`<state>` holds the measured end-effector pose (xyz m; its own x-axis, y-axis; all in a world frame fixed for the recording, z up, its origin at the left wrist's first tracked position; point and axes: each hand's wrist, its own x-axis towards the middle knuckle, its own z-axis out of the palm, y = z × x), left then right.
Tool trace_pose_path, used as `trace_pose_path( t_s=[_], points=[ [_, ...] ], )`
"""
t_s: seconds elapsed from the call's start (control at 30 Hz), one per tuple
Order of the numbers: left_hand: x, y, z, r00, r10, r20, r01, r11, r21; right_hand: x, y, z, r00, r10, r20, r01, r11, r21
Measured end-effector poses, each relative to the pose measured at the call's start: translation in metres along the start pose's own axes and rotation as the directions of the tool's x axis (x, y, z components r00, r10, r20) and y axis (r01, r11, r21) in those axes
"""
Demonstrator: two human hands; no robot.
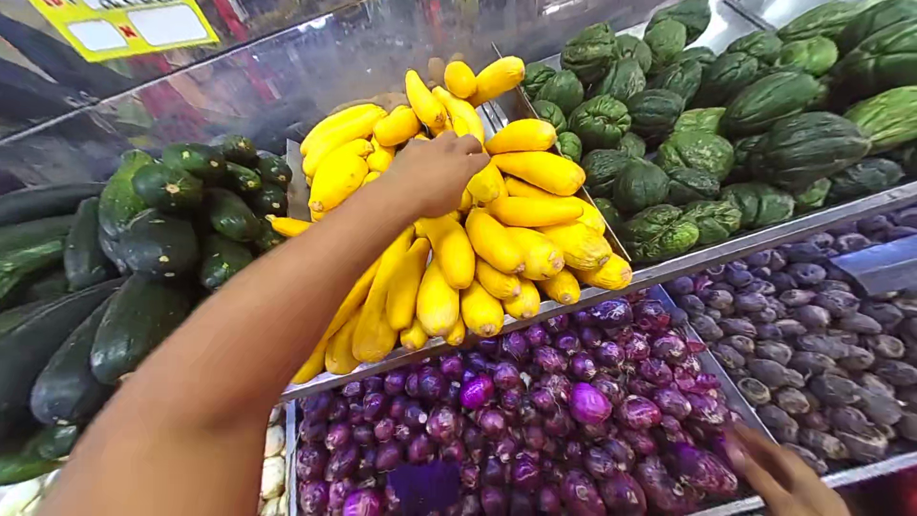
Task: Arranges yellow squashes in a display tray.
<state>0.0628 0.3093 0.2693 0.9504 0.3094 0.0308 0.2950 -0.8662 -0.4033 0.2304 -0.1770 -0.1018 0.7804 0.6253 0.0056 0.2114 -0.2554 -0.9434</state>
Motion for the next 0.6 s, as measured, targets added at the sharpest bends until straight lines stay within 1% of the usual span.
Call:
trace_pose_path(
  t_s=[0.03, 0.07, 0.1, 0.13, 0.17, 0.2, 0.23, 0.27, 0.3, 0.33, 0.37, 0.4, 0.43, 0.47, 0.5, 0.53, 0.57, 0.6],
  points=[
    [0.020, -0.013, 0.019, 0.996, 0.079, 0.047, -0.082, 0.995, 0.058, 0.026, -0.046, 0.017, 0.988, -0.152, -0.017, 0.152, 0.988, 0.009],
    [0.035, -0.022, 0.035, 0.987, 0.146, 0.068, -0.153, 0.983, 0.105, 0.047, -0.089, 0.033, 0.944, -0.327, -0.035, 0.328, 0.944, 0.029],
    [0.047, -0.026, 0.045, 0.979, 0.191, 0.066, -0.199, 0.969, 0.146, 0.068, -0.128, 0.046, 0.858, -0.511, -0.045, 0.513, 0.858, 0.028],
    [0.055, -0.027, 0.049, 0.974, 0.222, 0.053, -0.228, 0.956, 0.182, 0.089, -0.162, 0.057, 0.752, -0.658, -0.042, 0.658, 0.753, -0.018],
    [0.059, -0.026, 0.052, 0.967, 0.252, 0.037, -0.254, 0.943, 0.214, 0.108, -0.192, 0.066, 0.670, -0.742, -0.033, 0.736, 0.669, -0.106],
    [0.061, -0.026, 0.053, 0.958, 0.284, 0.026, -0.282, 0.928, 0.244, 0.124, -0.213, 0.075, 0.648, -0.761, 0.001, 0.745, 0.634, -0.208],
    [0.062, -0.027, 0.054, 0.950, 0.312, 0.020, -0.306, 0.914, 0.266, 0.136, -0.229, 0.083, 0.684, -0.727, 0.065, 0.706, 0.636, -0.313],
    [0.062, -0.027, 0.055, 0.943, 0.333, 0.010, -0.322, 0.903, 0.285, 0.146, -0.242, 0.090, 0.738, -0.661, 0.139, 0.652, 0.645, -0.398],
    [0.061, -0.028, 0.054, 0.941, 0.339, -0.008, -0.322, 0.899, 0.298, 0.155, -0.252, 0.096, 0.777, -0.598, 0.195, 0.612, 0.646, -0.456],
    [0.058, -0.026, 0.050, 0.950, 0.309, -0.033, -0.287, 0.913, 0.290, 0.162, -0.258, 0.102, 0.796, -0.564, 0.219, 0.589, 0.640, -0.493],
    [0.052, -0.022, 0.041, 0.968, 0.232, -0.090, -0.205, 0.950, 0.237, 0.168, -0.260, 0.107, 0.797, -0.565, 0.215, 0.584, 0.628, -0.515],
    [0.045, -0.017, 0.026, 0.981, 0.098, -0.168, -0.078, 0.989, 0.122, 0.174, -0.261, 0.109, 0.781, -0.594, 0.196, 0.595, 0.609, -0.525],
    [0.037, -0.013, 0.009, 0.970, -0.058, -0.238, 0.056, 0.998, -0.014, 0.179, -0.259, 0.111, 0.746, -0.645, 0.167, 0.621, 0.583, -0.523],
    [0.027, -0.012, -0.007, 0.936, -0.185, -0.299, 0.151, 0.980, -0.132, 0.182, -0.255, 0.113, 0.699, -0.704, 0.129, 0.657, 0.559, -0.507],
    [0.015, -0.014, -0.021, 0.894, -0.259, -0.365, 0.189, 0.958, -0.217, 0.183, -0.251, 0.115, 0.649, -0.755, 0.092, 0.691, 0.534, -0.487],
    [0.002, -0.019, -0.034, 0.853, -0.298, -0.428, 0.189, 0.942, -0.278, 0.183, -0.250, 0.114, 0.600, -0.798, 0.051, 0.720, 0.511, -0.469],
    [-0.010, -0.026, -0.046, 0.812, -0.318, -0.489, 0.162, 0.929, -0.334, 0.182, -0.255, 0.110, 0.555, -0.832, 0.004, 0.742, 0.493, -0.454],
    [-0.022, -0.031, -0.055, 0.770, -0.329, -0.547, 0.117, 0.915, -0.386, 0.178, -0.263, 0.102, 0.526, -0.849, -0.042, 0.757, 0.490, -0.431]
  ],
)
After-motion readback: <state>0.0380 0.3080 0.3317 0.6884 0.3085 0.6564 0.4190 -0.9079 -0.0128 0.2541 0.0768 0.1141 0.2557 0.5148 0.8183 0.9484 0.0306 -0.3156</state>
